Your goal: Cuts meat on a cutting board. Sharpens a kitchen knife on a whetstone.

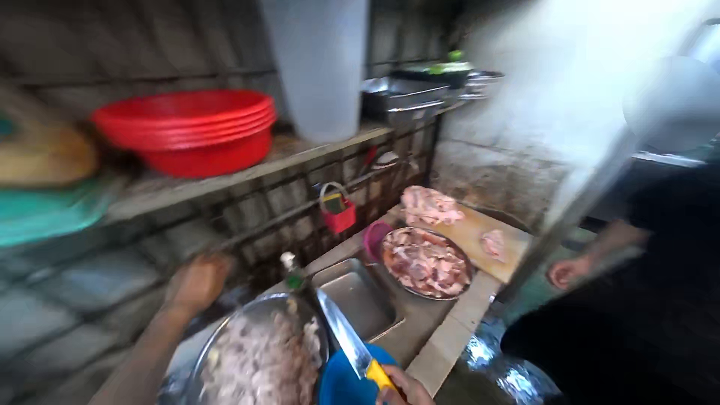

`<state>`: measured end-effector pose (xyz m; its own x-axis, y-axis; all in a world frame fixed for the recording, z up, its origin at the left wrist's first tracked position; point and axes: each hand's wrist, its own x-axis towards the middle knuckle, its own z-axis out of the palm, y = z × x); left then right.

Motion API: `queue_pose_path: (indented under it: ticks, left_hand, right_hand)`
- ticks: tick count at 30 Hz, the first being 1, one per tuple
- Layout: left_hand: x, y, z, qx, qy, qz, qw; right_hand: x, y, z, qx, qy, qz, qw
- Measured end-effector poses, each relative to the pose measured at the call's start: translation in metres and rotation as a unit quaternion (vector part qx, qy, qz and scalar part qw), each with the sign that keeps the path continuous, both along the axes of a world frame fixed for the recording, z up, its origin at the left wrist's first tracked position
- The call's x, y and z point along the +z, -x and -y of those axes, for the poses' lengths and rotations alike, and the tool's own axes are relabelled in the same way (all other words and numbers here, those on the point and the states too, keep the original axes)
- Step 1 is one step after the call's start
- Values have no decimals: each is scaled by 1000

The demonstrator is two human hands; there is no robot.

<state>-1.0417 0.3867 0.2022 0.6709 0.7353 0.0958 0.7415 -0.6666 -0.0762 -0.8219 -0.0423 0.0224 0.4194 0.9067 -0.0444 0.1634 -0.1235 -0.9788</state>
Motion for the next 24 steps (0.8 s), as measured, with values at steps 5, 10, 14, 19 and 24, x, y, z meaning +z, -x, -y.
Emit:
queue_pose_path:
  ticks: [5,10,14,19,24]
  left_hand:
    - [-35,25,24,-9,-111,56,992]
    - [-56,69,85,-6,-67,262,963]
    - [-128,152,156,152,7,311,938]
    - [-212,213,304,330,193,322,866]
    - [-275,195,435,289,182,374,862]
  right_hand:
    - [3,28,-9,70,-14,-105,992]
    - [0,48,-14,150,-30,-105,983]
    - [-14,82,-22,186,44,-123,974]
    - [-48,141,-23,263,214,-57,939]
    - [-85,184,-8,421,273,139,854]
